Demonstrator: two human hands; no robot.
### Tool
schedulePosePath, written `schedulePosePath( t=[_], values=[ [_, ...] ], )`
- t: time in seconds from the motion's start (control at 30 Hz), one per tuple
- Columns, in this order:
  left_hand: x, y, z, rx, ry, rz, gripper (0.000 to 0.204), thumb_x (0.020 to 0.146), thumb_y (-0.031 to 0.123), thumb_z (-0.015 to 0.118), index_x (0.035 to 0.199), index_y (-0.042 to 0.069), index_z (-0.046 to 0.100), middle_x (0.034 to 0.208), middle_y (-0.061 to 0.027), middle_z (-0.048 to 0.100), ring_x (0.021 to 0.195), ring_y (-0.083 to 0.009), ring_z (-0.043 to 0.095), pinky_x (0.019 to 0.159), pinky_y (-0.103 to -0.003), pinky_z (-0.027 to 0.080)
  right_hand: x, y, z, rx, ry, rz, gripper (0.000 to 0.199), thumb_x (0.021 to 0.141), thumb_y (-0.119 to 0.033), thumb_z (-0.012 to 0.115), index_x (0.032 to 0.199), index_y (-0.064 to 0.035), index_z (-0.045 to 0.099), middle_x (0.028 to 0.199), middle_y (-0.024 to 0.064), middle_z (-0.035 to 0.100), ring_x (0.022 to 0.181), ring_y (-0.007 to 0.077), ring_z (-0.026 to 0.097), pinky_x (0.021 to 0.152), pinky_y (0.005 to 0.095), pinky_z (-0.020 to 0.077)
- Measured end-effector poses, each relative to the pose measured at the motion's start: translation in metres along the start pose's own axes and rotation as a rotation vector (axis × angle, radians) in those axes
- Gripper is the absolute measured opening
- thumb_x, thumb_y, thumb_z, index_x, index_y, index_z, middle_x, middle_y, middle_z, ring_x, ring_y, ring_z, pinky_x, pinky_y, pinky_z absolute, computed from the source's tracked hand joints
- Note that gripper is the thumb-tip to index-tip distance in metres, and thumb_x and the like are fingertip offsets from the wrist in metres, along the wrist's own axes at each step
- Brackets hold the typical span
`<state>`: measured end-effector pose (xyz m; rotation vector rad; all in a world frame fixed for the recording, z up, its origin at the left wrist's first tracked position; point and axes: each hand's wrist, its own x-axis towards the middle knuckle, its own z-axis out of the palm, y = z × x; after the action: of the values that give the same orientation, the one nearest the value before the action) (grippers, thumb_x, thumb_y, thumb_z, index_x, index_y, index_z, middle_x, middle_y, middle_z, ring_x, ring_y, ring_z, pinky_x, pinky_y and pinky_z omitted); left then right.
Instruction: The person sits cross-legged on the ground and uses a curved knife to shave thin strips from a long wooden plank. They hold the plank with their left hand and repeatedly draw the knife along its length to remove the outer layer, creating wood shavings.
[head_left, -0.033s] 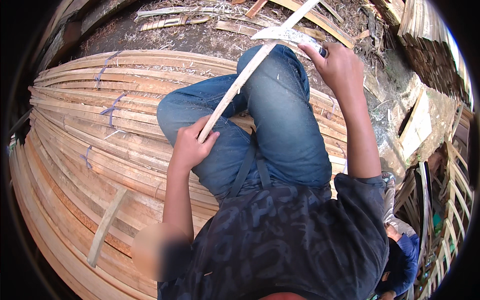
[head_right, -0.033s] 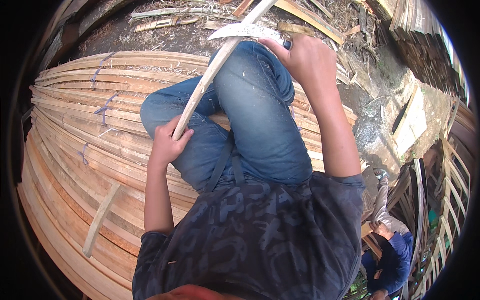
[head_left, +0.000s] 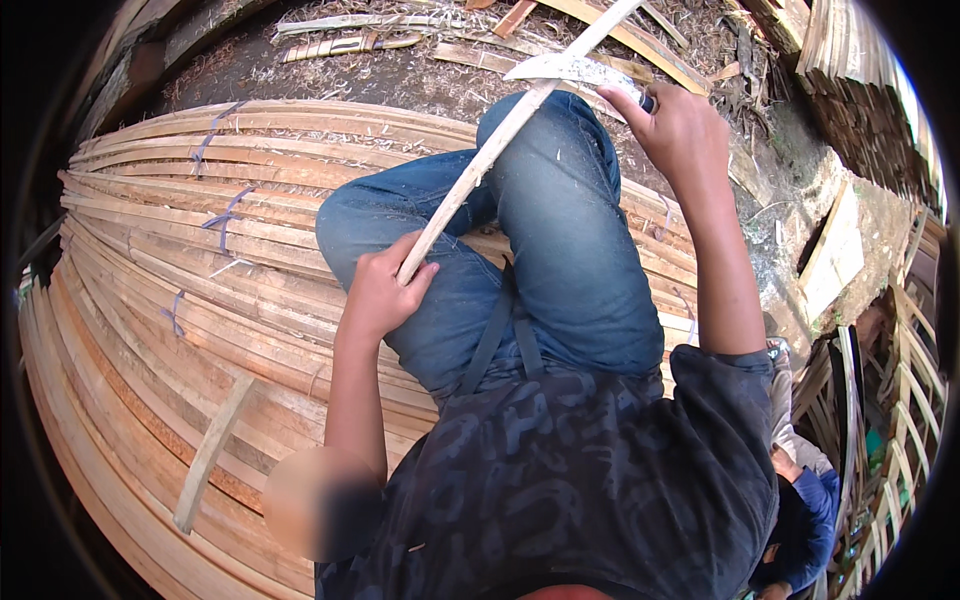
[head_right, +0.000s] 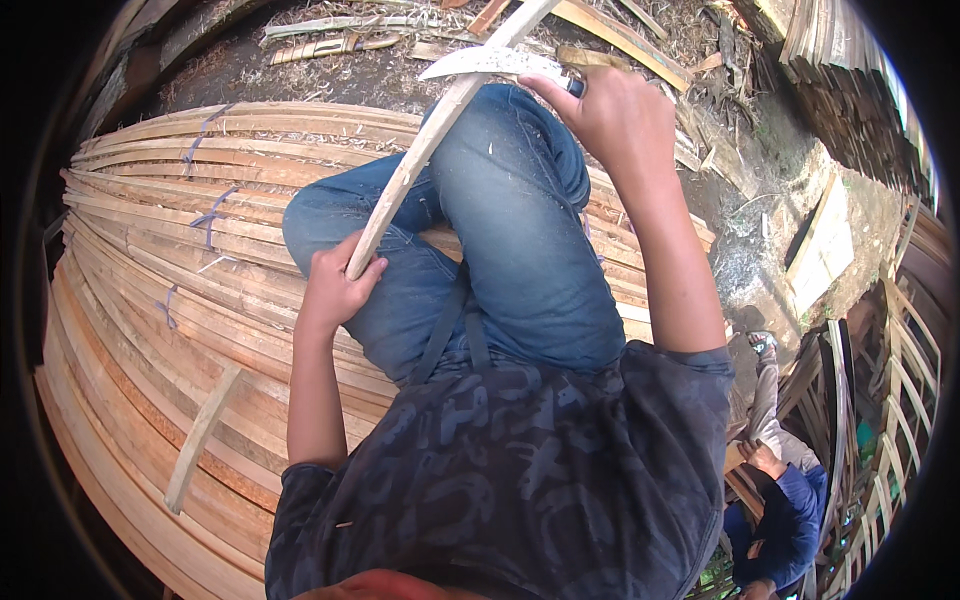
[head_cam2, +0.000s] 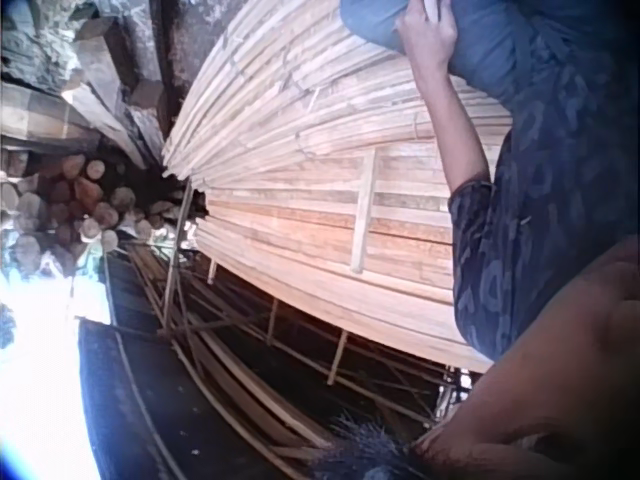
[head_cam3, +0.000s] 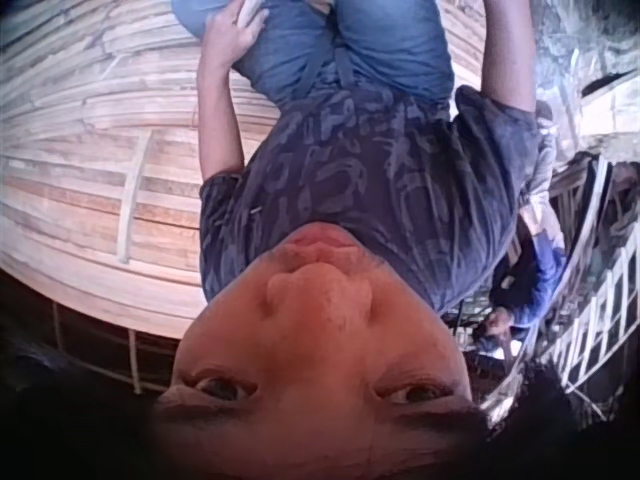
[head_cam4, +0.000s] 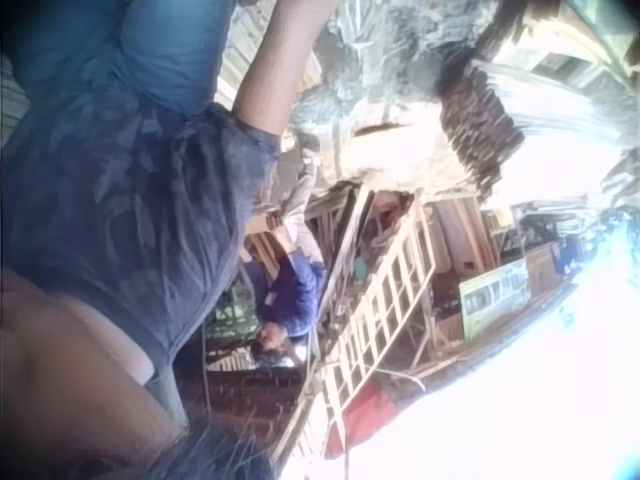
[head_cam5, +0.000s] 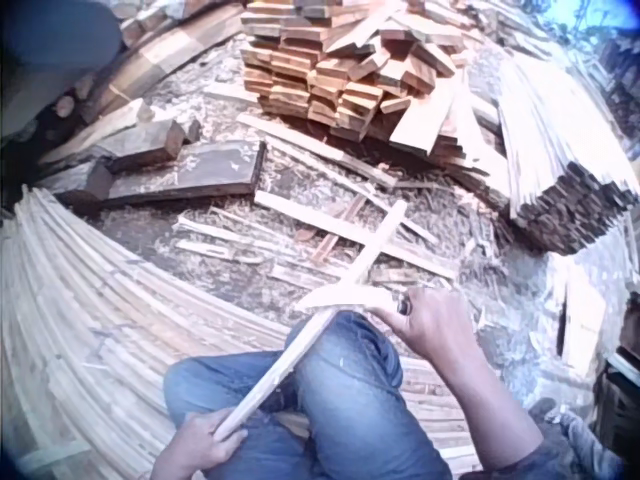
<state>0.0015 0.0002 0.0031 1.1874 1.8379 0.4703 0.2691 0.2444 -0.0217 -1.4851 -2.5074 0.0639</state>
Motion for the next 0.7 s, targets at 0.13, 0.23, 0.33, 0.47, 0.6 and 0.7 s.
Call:
schedulePosePath(
  t=[0.13,0.23,0.33,0.47,0.6,0.7],
  values=[
    [0.001,-0.005,-0.003,-0.022,-0.016,-0.006,0.029,0.082,0.007,0.068,0.111,0.001,0.065,0.082,-0.0234,0.067,0.078,-0.0405,0.067,0.066,-0.04,0.052,0.018,0.011,0.005,-0.09,0.022,-0.032,0.083,0.079,-0.081,0.049,0.052,-0.0028,0.057,0.046,0.0143,0.055,0.042,0.0282,0.058,0.039,0.0353,0.0437],
    [0.004,-0.001,-0.002,-0.01,-0.012,0.015,0.027,0.083,0.007,0.067,0.109,0.0,0.064,0.082,-0.0242,0.067,0.079,-0.0417,0.066,0.066,-0.041,0.052,0.027,0.022,0.008,-0.108,0.03,-0.046,0.084,0.078,-0.084,0.046,0.054,-0.0042,0.059,0.047,0.0116,0.055,0.044,0.0249,0.059,0.039,0.0334,0.043],
    [0.007,0.005,-0.003,-0.017,-0.016,0.022,0.025,0.084,0.007,0.066,0.108,0.0,0.064,0.081,-0.0247,0.066,0.079,-0.0426,0.065,0.066,-0.042,0.052,0.033,0.027,0.007,-0.117,0.024,-0.001,0.084,0.078,-0.084,0.046,0.055,-0.004,0.059,0.047,0.0113,0.055,0.045,0.0253,0.059,0.039,0.0334,0.0432],
    [0.008,0.007,-0.006,-0.05,-0.026,0.02,0.022,0.084,0.008,0.065,0.105,0.0,0.064,0.08,-0.0246,0.066,0.077,-0.0438,0.064,0.065,-0.043,0.051,0.033,0.021,0.005,-0.139,0.011,-0.002,0.083,0.08,-0.082,0.047,0.055,-0.0038,0.058,0.048,0.0123,0.056,0.046,0.0268,0.061,0.041,0.035,0.0446],
    [0.012,-0.001,-0.006,-0.053,-0.036,0.045,0.019,0.085,0.008,0.064,0.102,0.0,0.064,0.078,-0.0241,0.065,0.076,-0.0444,0.063,0.064,-0.044,0.051,0.012,-0.015,0.001,-0.045,-0.147,-0.018,0.076,0.083,-0.075,0.052,0.064,-0.0035,0.068,0.049,0.0141,0.058,0.046,0.0284,0.062,0.045,0.0376,0.0488],
    [0.013,-0.003,-0.008,-0.03,-0.027,0.08,0.019,0.085,0.009,0.065,0.102,0.0,0.064,0.078,-0.0241,0.065,0.076,-0.0442,0.063,0.064,-0.044,0.051,0.0,-0.048,-0.004,-0.032,-0.198,-0.204,0.07,0.084,-0.073,0.054,0.062,-0.0068,0.066,0.049,0.0121,0.058,0.047,0.0272,0.063,0.046,0.037,0.0496]
  ],
)
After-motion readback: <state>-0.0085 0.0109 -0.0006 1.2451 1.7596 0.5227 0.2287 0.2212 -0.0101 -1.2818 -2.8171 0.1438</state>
